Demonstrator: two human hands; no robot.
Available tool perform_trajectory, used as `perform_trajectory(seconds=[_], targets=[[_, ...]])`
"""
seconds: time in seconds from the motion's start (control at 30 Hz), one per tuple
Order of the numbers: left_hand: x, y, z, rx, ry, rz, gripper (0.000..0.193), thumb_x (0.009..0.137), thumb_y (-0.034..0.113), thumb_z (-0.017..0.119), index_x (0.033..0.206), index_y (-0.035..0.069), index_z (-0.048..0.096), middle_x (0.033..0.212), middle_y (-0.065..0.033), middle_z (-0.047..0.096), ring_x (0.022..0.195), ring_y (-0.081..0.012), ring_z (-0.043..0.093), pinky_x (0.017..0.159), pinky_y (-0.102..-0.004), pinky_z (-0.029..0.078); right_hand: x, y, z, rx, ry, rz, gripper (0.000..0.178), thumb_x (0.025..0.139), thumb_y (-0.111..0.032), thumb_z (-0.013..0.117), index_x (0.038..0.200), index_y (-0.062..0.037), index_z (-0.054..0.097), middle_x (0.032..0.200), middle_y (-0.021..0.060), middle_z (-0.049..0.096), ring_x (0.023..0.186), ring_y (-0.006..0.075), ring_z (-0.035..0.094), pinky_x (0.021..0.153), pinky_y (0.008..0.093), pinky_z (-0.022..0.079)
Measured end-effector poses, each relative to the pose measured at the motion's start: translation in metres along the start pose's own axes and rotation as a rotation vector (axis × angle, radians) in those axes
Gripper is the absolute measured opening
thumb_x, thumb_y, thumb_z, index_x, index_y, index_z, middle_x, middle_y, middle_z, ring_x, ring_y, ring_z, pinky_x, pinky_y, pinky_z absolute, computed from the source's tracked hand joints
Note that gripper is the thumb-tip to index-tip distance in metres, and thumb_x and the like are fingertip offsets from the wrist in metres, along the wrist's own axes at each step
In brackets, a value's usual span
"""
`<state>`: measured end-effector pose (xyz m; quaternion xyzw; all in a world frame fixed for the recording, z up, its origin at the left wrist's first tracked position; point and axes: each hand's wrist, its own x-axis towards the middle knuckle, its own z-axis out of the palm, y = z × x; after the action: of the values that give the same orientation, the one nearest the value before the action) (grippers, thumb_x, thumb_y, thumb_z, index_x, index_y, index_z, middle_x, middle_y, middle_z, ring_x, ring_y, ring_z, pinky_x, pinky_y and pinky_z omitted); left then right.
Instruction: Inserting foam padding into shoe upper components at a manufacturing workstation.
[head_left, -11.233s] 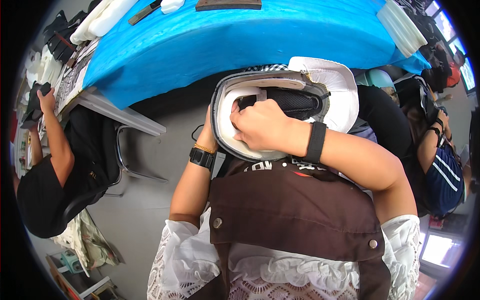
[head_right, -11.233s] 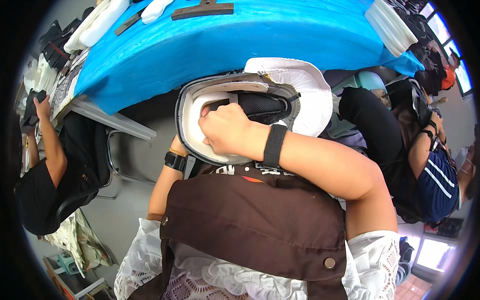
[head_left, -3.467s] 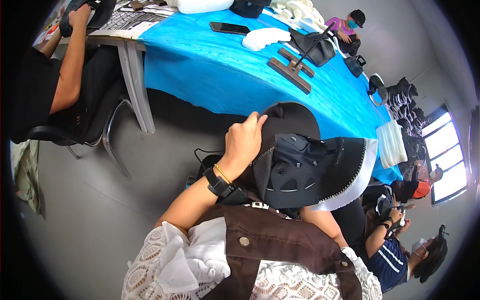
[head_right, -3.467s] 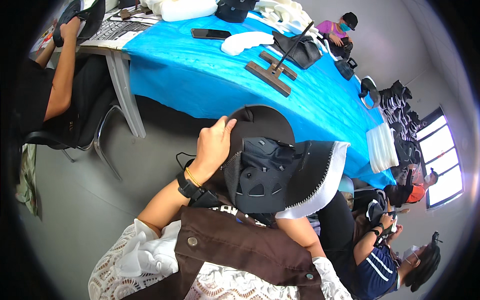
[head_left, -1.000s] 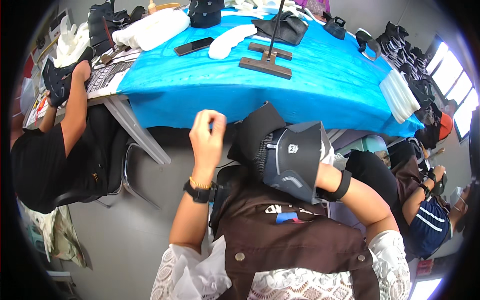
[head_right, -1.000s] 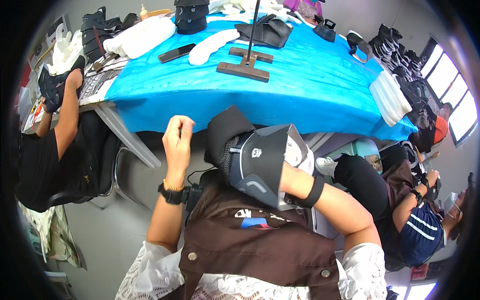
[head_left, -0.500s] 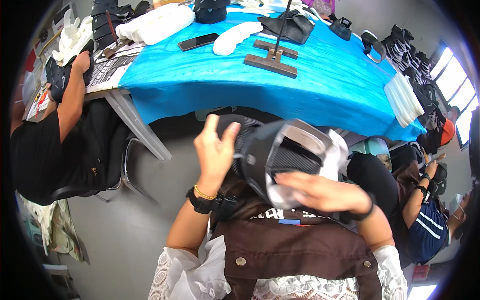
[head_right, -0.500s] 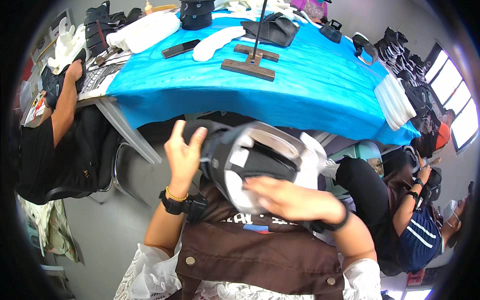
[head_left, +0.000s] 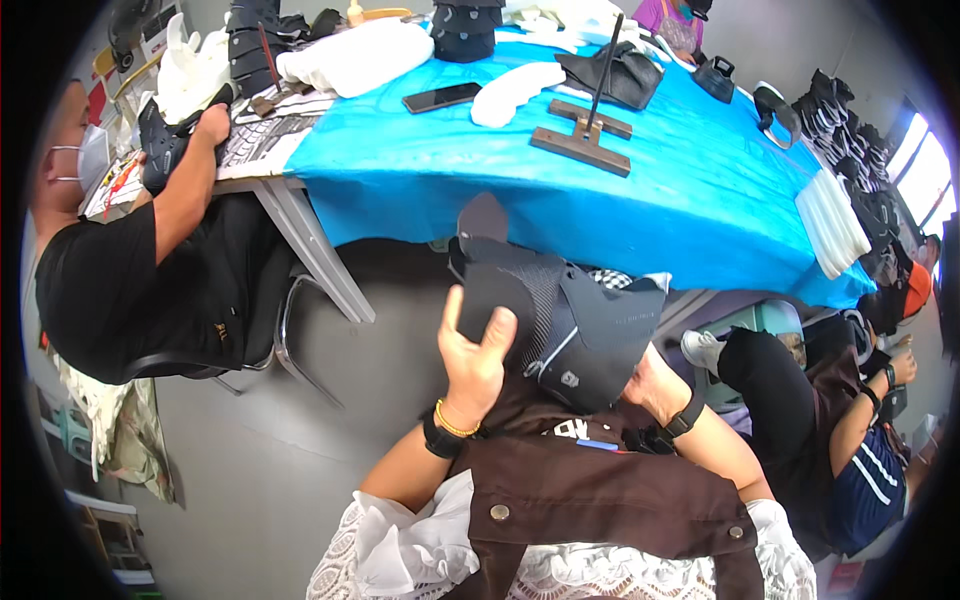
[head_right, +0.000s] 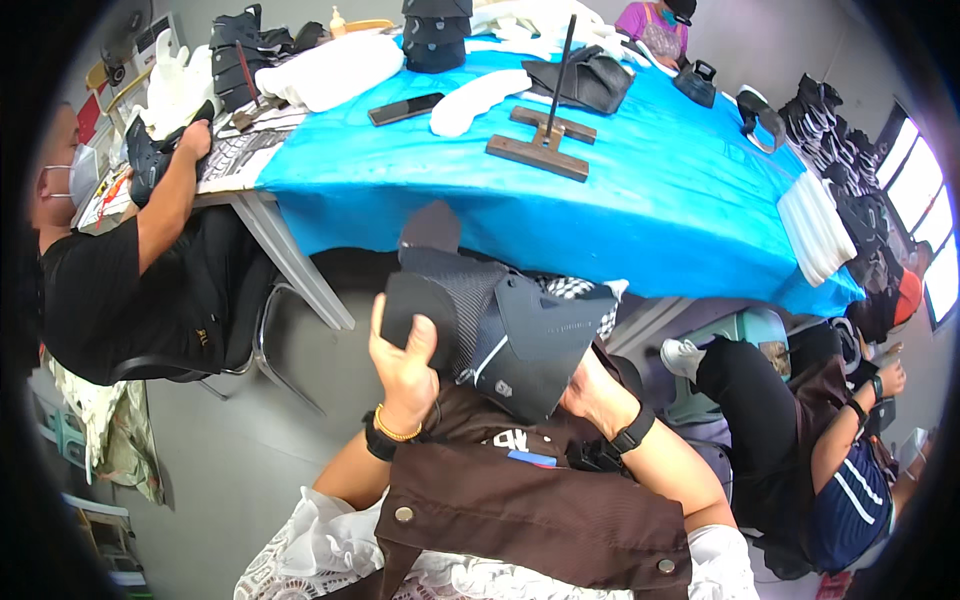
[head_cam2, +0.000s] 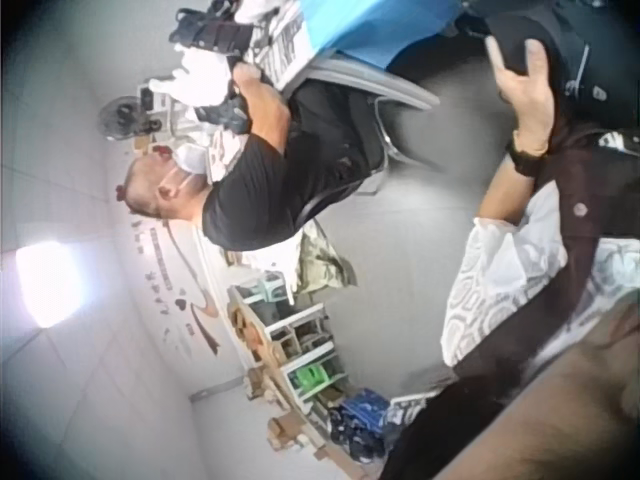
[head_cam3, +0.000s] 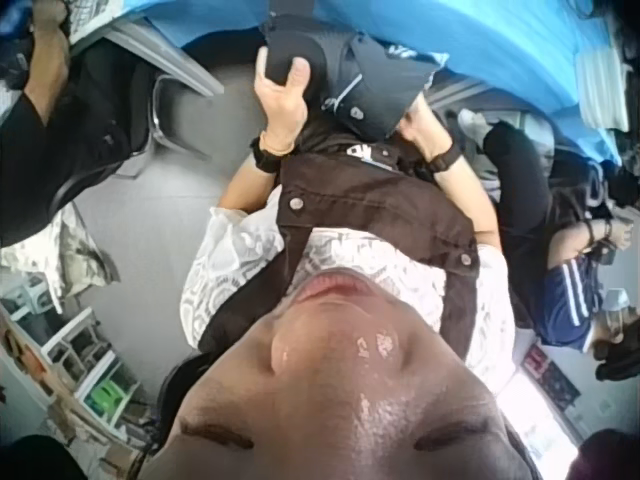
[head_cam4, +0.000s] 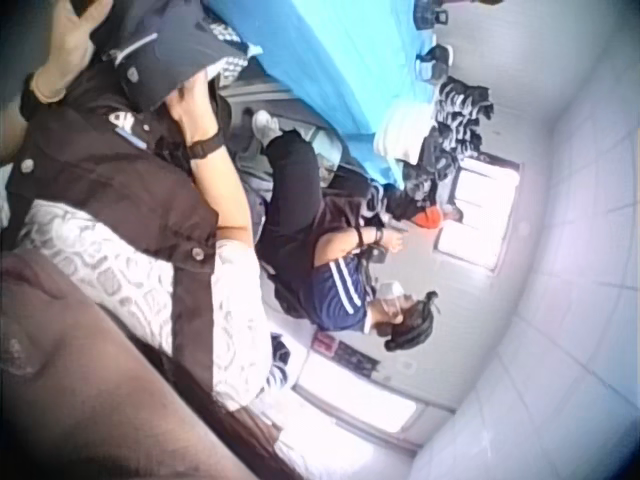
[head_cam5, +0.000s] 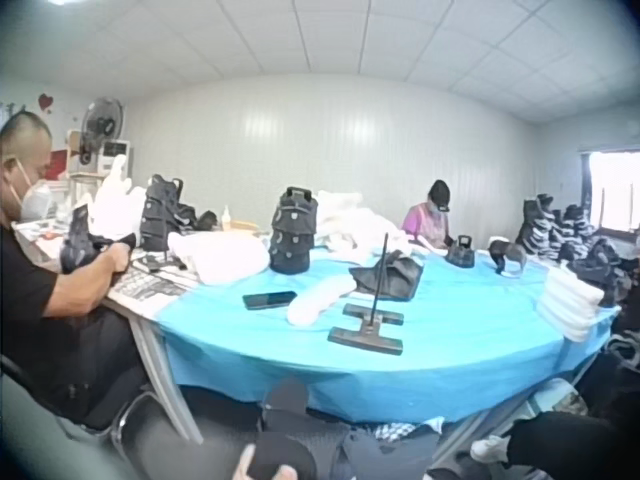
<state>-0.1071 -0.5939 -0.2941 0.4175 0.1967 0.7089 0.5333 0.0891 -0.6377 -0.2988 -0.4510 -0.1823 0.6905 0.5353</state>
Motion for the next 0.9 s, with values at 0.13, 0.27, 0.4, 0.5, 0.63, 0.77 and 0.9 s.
perform_trajectory(seconds=[0.13,0.27,0.4,0.5,0.63,0.77,0.9], targets=[[0.006,-0.008,-0.008,0.174,-0.216,0.059,0.029,0.083,0.012,0.072,0.104,-0.005,0.061,0.091,-0.0045,0.065,0.081,-0.0108,0.057,0.075,-0.0263,0.047,0.036,0.003,0.011,0.310,-0.514,0.189,0.042,0.099,-0.034,0.040,0.122,-0.0029,0.055,0.119,0.0111,0.061,0.102,0.0239,0.062,0.086,0.0372,0.053],[0.018,-0.020,-0.005,0.346,0.023,0.126,0.022,0.082,0.016,0.074,0.092,-0.003,0.066,0.081,-0.0057,0.065,0.072,-0.0126,0.058,0.067,-0.0267,0.046,0.047,0.008,0.018,0.493,-0.695,0.174,0.052,0.098,-0.044,0.033,0.129,-0.0054,0.049,0.128,0.0133,0.055,0.112,0.0269,0.055,0.097,0.0406,0.045],[0.031,-0.037,-0.019,0.683,0.127,0.179,0.027,0.086,0.023,0.069,0.085,-0.003,0.066,0.068,-0.0134,0.064,0.057,-0.0204,0.059,0.058,-0.0320,0.047,0.031,0.008,0.011,0.244,-0.454,0.015,0.056,0.097,-0.050,0.033,0.134,-0.0098,0.044,0.134,0.0105,0.050,0.123,0.0259,0.047,0.108,0.0414,0.034],[0.028,-0.065,-0.020,0.866,0.029,0.123,0.033,0.089,0.029,0.064,0.080,-0.002,0.064,0.064,-0.0223,0.059,0.056,-0.0379,0.058,0.055,-0.0386,0.045,0.026,0.024,-0.007,-0.431,-0.263,-0.370,0.050,0.098,-0.044,0.036,0.129,-0.0059,0.049,0.126,0.0111,0.055,0.115,0.0247,0.054,0.100,0.0410,0.044],[0.011,-0.085,-0.027,0.903,-0.037,0.080,0.039,0.090,0.032,0.060,0.071,-0.001,0.062,0.060,-0.0235,0.053,0.059,-0.0414,0.057,0.052,-0.0428,0.042,0.019,0.023,0.002,-0.719,-0.256,-0.437,0.050,0.098,-0.043,0.037,0.127,-0.0056,0.050,0.125,0.0112,0.056,0.113,0.0247,0.055,0.098,0.0406,0.045],[0.013,-0.106,-0.046,0.929,-0.081,0.140,0.037,0.086,0.030,0.063,0.072,-0.005,0.063,0.064,-0.0261,0.056,0.062,-0.0416,0.060,0.056,-0.0433,0.044,0.008,0.019,0.003,-0.805,-0.269,-0.425,0.049,0.098,-0.043,0.037,0.126,-0.0052,0.050,0.124,0.0113,0.057,0.111,0.0246,0.056,0.096,0.0402,0.046],[0.035,-0.086,-0.045,0.734,-0.288,-0.039,0.022,0.080,0.011,0.063,0.090,-0.008,0.066,0.079,-0.0221,0.068,0.068,-0.0214,0.067,0.064,-0.0328,0.050,-0.012,0.014,-0.009,-0.873,-0.313,-0.431,0.049,0.098,-0.043,0.037,0.125,-0.0049,0.051,0.123,0.0113,0.058,0.110,0.0245,0.057,0.095,0.0398,0.047]])
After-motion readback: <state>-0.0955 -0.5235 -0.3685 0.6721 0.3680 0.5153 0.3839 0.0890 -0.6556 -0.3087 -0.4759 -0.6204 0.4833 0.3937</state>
